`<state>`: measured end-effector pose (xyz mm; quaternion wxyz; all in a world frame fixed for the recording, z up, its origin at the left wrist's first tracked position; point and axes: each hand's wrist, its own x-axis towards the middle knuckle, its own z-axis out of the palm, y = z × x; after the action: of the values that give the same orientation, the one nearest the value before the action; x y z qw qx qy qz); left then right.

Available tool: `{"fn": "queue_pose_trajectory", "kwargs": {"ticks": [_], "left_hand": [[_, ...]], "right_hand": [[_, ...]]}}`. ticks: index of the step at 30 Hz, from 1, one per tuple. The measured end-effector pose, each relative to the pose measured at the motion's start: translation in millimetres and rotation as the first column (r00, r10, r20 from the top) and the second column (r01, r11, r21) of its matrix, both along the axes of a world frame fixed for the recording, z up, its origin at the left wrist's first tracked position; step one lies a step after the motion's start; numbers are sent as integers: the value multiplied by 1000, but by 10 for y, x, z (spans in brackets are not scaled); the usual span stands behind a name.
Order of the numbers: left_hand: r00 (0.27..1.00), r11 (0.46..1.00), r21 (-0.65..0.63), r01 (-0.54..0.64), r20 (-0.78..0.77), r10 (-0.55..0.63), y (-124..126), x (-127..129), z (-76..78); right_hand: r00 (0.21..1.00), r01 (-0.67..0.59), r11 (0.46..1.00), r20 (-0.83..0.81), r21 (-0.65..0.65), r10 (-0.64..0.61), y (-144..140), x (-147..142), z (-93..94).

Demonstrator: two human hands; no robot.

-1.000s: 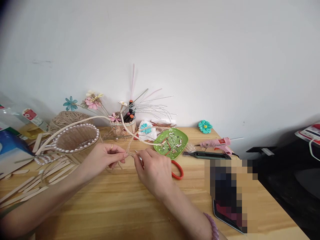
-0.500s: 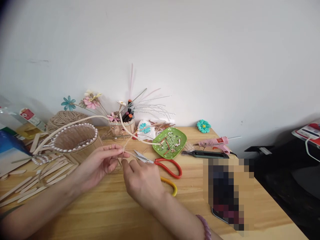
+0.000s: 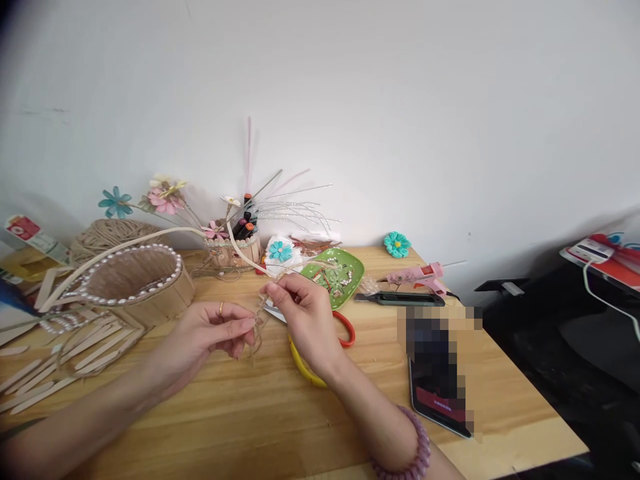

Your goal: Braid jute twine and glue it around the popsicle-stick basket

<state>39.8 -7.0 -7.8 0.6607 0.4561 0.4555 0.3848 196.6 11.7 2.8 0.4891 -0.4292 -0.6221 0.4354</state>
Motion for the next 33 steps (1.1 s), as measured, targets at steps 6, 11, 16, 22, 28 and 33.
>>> {"fn": "queue_pose_trajectory", "kwargs": {"ticks": [6, 11, 16, 22, 28, 33], "left_hand": [[994, 994, -43, 105, 20, -104, -108, 35, 5], [992, 997, 33, -67, -106, 70, -24, 1, -128], [972, 986, 21, -164, -168, 166, 103, -46, -332], [969, 988, 7, -156, -191, 155, 133, -97, -387], [967, 990, 37, -133, -215, 138, 149, -107, -366], [968, 991, 39, -124, -215, 130, 153, -113, -380]], "right_hand": [[959, -113, 952, 281, 285, 29, -62, 73, 92], [961, -256, 922, 25, -291, 275, 26, -7, -76], [916, -394, 788, -128, -473, 380, 76, -109, -270], [908, -356, 840, 60, -410, 414, 121, -103, -297], [918, -225, 863, 198, -452, 343, 145, -79, -336], [951, -228, 804, 51, -549, 304, 114, -115, -315]]}}
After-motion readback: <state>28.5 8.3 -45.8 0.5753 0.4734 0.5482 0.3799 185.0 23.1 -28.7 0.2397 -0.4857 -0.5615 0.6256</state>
